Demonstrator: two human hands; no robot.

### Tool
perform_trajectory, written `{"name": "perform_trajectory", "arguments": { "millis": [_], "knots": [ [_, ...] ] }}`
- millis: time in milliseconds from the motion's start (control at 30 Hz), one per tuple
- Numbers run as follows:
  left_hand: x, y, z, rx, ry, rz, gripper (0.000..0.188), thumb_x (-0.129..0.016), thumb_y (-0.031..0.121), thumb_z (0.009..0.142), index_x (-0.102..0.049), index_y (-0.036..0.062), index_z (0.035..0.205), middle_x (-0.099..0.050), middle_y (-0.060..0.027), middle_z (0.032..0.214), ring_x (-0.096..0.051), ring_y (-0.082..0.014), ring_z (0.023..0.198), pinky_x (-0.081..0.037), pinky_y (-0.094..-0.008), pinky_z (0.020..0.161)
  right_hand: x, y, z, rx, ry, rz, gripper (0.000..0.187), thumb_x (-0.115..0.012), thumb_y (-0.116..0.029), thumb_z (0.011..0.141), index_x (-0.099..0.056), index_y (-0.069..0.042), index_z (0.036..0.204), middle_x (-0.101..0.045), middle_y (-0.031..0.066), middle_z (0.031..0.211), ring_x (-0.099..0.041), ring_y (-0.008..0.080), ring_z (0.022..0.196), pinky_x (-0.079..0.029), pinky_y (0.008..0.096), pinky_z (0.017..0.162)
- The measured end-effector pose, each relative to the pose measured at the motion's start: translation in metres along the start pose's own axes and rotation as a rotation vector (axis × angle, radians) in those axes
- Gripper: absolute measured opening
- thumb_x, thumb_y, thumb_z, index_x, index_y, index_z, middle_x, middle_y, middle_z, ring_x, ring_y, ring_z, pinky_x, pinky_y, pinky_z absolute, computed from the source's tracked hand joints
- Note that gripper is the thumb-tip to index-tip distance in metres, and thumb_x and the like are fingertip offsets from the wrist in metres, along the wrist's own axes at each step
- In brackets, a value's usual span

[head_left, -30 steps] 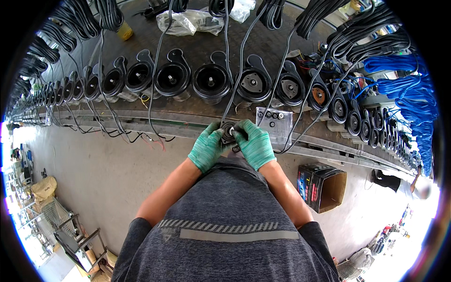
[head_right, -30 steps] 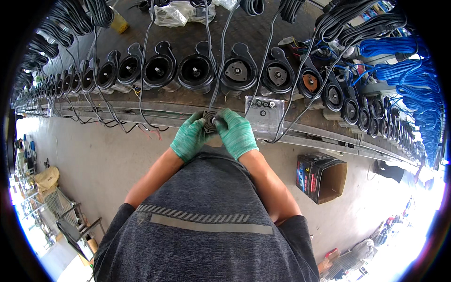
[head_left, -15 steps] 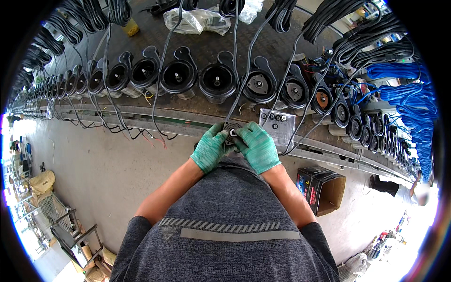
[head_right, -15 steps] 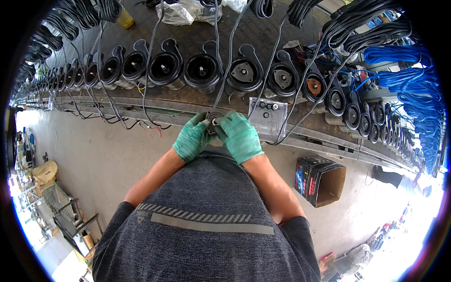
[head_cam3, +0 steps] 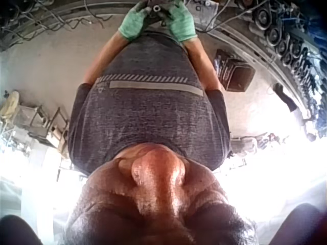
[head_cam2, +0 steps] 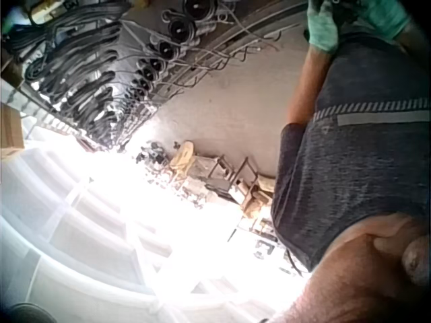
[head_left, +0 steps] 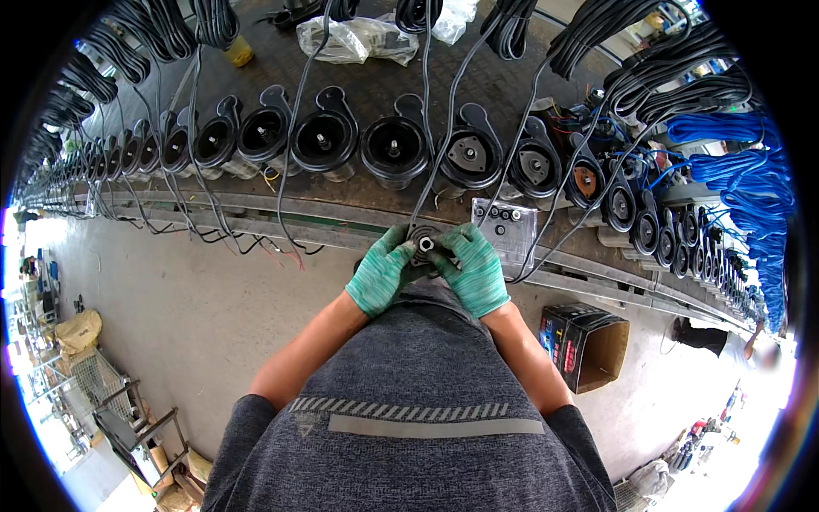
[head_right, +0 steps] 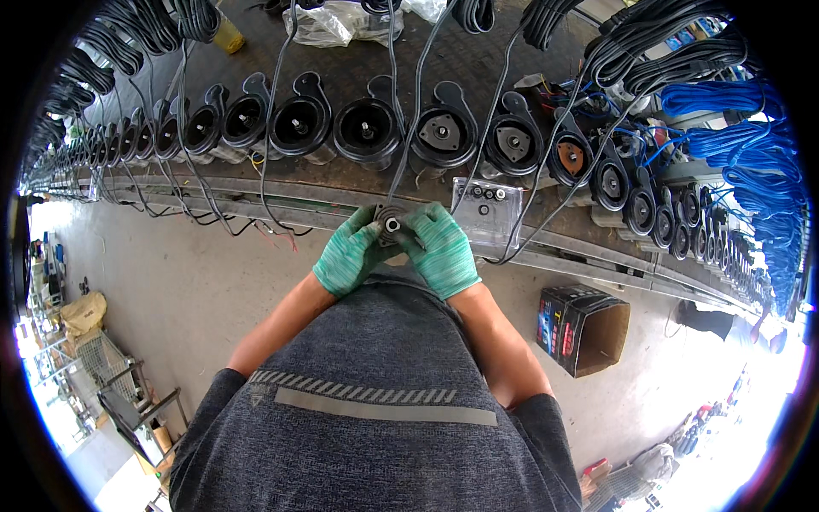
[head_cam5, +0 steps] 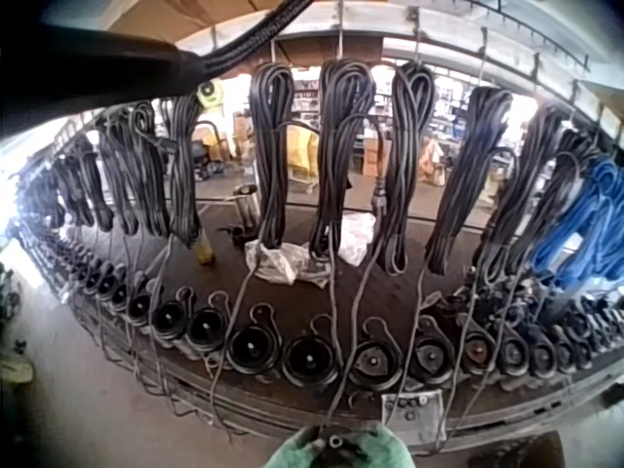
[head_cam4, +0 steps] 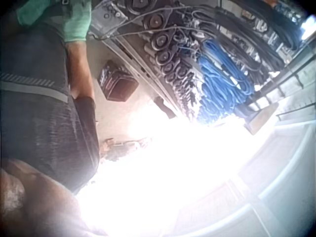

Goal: The person applies a white substance from a small container onto the center of several black circular objects arranged on a long workbench using a brush. The person moves along the bench, treating each unit sequentially.

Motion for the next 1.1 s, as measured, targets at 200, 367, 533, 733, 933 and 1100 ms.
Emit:
{"name": "perform_trajectory", "arguments": {
  "millis": [200, 367, 533, 733, 933, 1100],
  "knots": [
    [-0.007, 0.003, -0.003, 0.012, 0.001, 0.063, 0.036, -0.052, 0.01, 0.102, -0.048, 0.0041, 0.137, -0.058, -0.0099, 0.127, -0.06, -0.0241, 0.117, -0.051, -0.0458, 0.106, 0.001, -0.005, -0.007, 0.026, 0.044, -0.082, 0.019, -0.078, -0.014, 0.079, -0.071, -0.006, 0.095, -0.061, 0.0117, 0.09, -0.062, 0.0321, 0.082, -0.053, 0.0396, 0.071],
    [-0.009, 0.006, -0.006, 0.004, 0.001, 0.131, 0.038, -0.053, 0.005, 0.101, -0.047, 0.005, 0.138, -0.057, -0.0093, 0.129, -0.059, -0.0222, 0.119, -0.052, -0.0418, 0.106, 0.002, -0.007, -0.005, -0.093, 0.088, 0.086, 0.018, -0.077, -0.009, 0.082, -0.071, -0.004, 0.098, -0.063, 0.0091, 0.09, -0.064, 0.026, 0.081, -0.054, 0.0353, 0.072],
    [-0.013, 0.005, -0.004, -0.073, -0.006, 0.194, 0.041, -0.054, 0.0, 0.099, -0.045, 0.0042, 0.139, -0.056, -0.0088, 0.129, -0.057, -0.0206, 0.121, -0.053, -0.0404, 0.105, -0.007, 0.016, -0.014, -0.513, 0.021, 0.405, 0.031, -0.074, -0.005, 0.086, -0.065, -0.002, 0.115, -0.064, 0.0057, 0.093, -0.063, 0.0159, 0.086, -0.053, 0.0295, 0.077],
    [-0.004, 0.008, -0.003, -0.27, -0.033, 1.004, 0.04, -0.055, 0.001, 0.098, -0.043, -0.0011, 0.137, -0.06, -0.0117, 0.122, -0.059, -0.0213, 0.113, -0.049, -0.0341, 0.099, -0.016, 0.027, -0.017, -0.601, -0.219, 0.81, 0.03, -0.07, -0.006, 0.09, -0.06, 0.001, 0.117, -0.067, 0.0068, 0.1, -0.064, 0.0127, 0.09, -0.054, 0.029, 0.079],
    [-0.018, 0.017, -0.009, -0.162, -0.104, 1.123, 0.034, -0.055, 0.003, 0.098, -0.047, -0.0008, 0.131, -0.063, -0.0164, 0.113, -0.062, -0.0222, 0.103, -0.048, -0.0343, 0.094, -0.01, 0.026, -0.018, -0.61, -0.299, 0.87, 0.023, -0.07, -0.011, 0.09, -0.06, -0.001, 0.108, -0.064, 0.0036, 0.092, -0.058, 0.0103, 0.075, -0.05, 0.0255, 0.063],
    [-0.017, 0.013, -0.009, -0.315, -0.06, 1.081, 0.033, -0.057, 0.002, 0.096, -0.05, -0.0016, 0.128, -0.064, -0.0161, 0.112, -0.062, -0.0211, 0.103, -0.05, -0.0347, 0.093, -0.011, 0.027, -0.019, -0.629, -0.314, 0.853, 0.023, -0.066, -0.007, 0.089, -0.059, 0.001, 0.109, -0.064, 0.0056, 0.091, -0.059, 0.0111, 0.07, -0.049, 0.0253, 0.059]
  ]
}}
Point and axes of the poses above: each hand's wrist, its own z-axis towards the middle knuckle, its own x-axis out of the back of the hand, y = z × x, the point moved 4 cm from there along z, towards the middle knuckle
